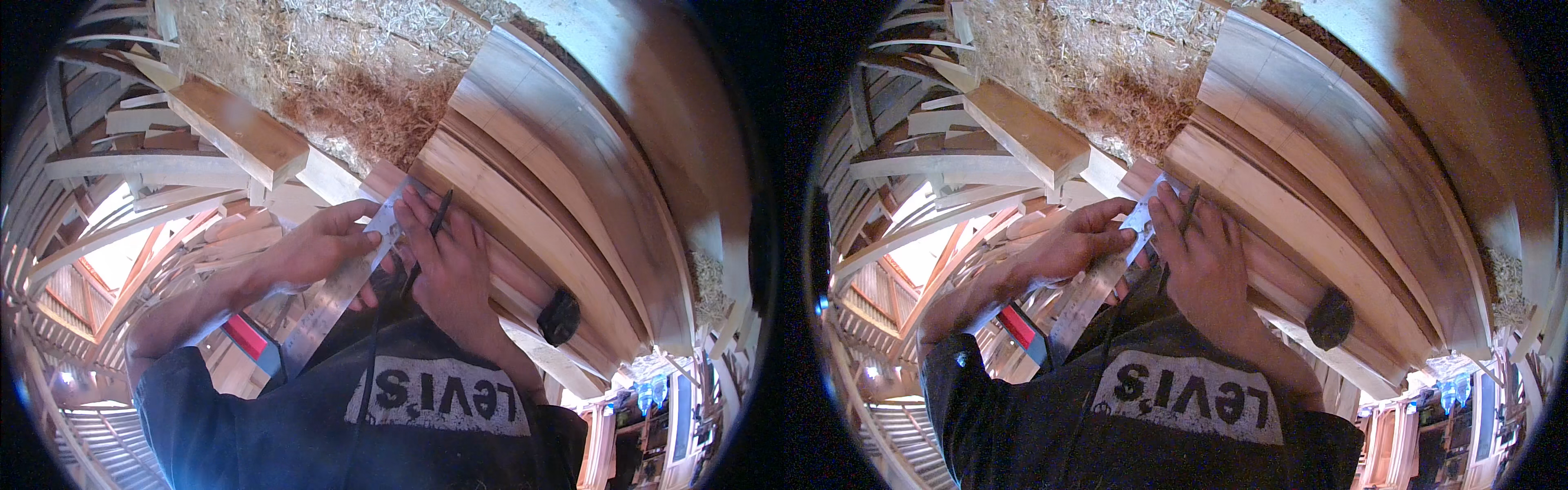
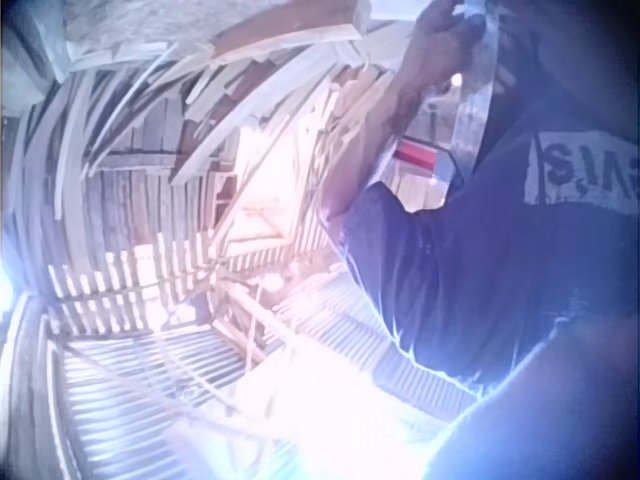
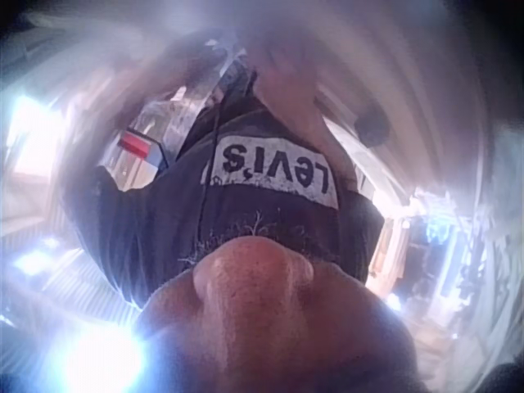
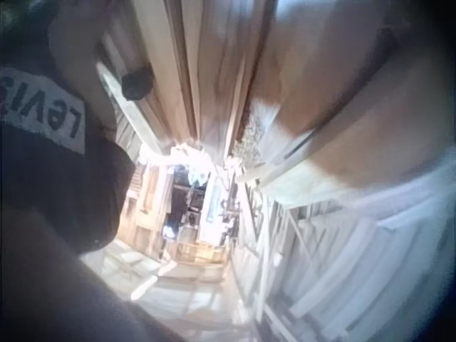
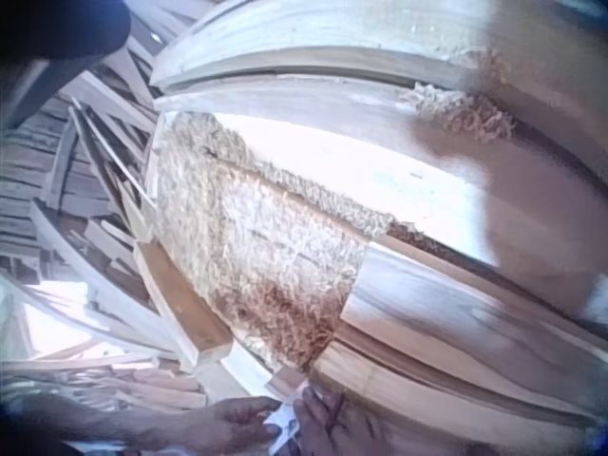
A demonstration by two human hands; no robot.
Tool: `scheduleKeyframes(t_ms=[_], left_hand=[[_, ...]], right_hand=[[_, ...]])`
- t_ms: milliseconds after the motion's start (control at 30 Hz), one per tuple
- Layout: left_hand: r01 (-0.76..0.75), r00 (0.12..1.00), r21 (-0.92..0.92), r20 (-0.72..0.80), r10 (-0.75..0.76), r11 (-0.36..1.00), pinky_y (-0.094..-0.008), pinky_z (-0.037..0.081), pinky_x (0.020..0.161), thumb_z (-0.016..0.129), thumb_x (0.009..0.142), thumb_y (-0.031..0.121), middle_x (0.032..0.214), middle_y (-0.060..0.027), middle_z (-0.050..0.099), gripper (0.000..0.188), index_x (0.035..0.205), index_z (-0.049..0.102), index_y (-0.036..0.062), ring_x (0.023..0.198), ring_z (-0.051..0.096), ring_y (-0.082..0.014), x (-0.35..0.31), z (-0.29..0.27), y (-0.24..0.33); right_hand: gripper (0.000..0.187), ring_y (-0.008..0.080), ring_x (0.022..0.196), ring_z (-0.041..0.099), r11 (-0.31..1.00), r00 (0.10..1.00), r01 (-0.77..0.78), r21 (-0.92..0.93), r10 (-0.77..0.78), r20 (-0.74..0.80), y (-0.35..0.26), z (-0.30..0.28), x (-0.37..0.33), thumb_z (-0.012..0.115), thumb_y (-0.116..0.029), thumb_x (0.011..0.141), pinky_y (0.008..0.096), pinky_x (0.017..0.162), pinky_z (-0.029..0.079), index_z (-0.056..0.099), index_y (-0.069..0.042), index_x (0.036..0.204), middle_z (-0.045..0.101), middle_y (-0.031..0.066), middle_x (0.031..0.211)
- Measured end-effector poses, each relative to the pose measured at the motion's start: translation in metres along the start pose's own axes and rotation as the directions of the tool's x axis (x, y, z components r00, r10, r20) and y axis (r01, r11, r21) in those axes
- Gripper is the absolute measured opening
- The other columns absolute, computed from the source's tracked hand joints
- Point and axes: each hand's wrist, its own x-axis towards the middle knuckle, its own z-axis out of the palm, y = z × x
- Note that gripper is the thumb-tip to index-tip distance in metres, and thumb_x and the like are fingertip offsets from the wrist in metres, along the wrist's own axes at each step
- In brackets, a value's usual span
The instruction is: The person measures and marks wooden planks with a try square and pencil, then uses a circular saw to cut the planks. The person handles multiple planks, aligns them, and cuts them to size in a workshop setting.
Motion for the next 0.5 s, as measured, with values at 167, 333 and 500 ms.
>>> scheduleKeyframes(t_ms=[167,333,500], left_hand=[[-0.116,0.993,0.021,-0.02,0.116,0.993,-0.0342,0.064,0.06,0.053,0.11,0.02,0.102,-0.0137,0.074,0.041,0.145,0.045,-0.0009,0.075,0.074,-0.0218,0.0,-0.007,-0.021],[-0.316,0.949,-0.037,-0.035,0.314,0.948,-0.0284,0.062,0.055,0.057,0.109,0.023,0.102,-0.0102,0.071,0.043,0.146,0.05,0.0024,0.068,0.072,-0.0163,-0.046,-0.04,-0.091],[-0.607,0.693,0.108,-0.413,0.591,0.787,-0.0268,0.055,0.057,0.065,0.105,0.02,0.096,-0.0052,0.072,0.044,0.147,0.058,0.0119,0.064,0.066,-0.0117,-0.054,-0.124,-0.179]], right_hand=[[0.052,0.0336,0.13,0.058,1.0,0.999,-0.022,0.015,0.022,0.03,-0.004,-0.009,0.002,0.073,-0.021,0.09,0.0519,0.108,0.046,0.061,-0.005,0.139,0.064,0.0087,0.144],[0.041,0.0343,0.114,0.069,0.947,0.915,0.301,0.115,-0.252,-0.315,0.002,0.003,-0.004,0.074,-0.029,0.096,0.0473,0.098,0.054,0.069,-0.003,0.127,0.075,0.0146,0.122],[0.062,0.0272,0.102,0.073,0.908,0.875,0.339,0.248,-0.207,-0.438,0.005,0.026,-0.014,0.043,-0.053,0.111,0.0429,0.095,0.055,0.067,0.002,0.122,0.078,0.0166,0.102]])
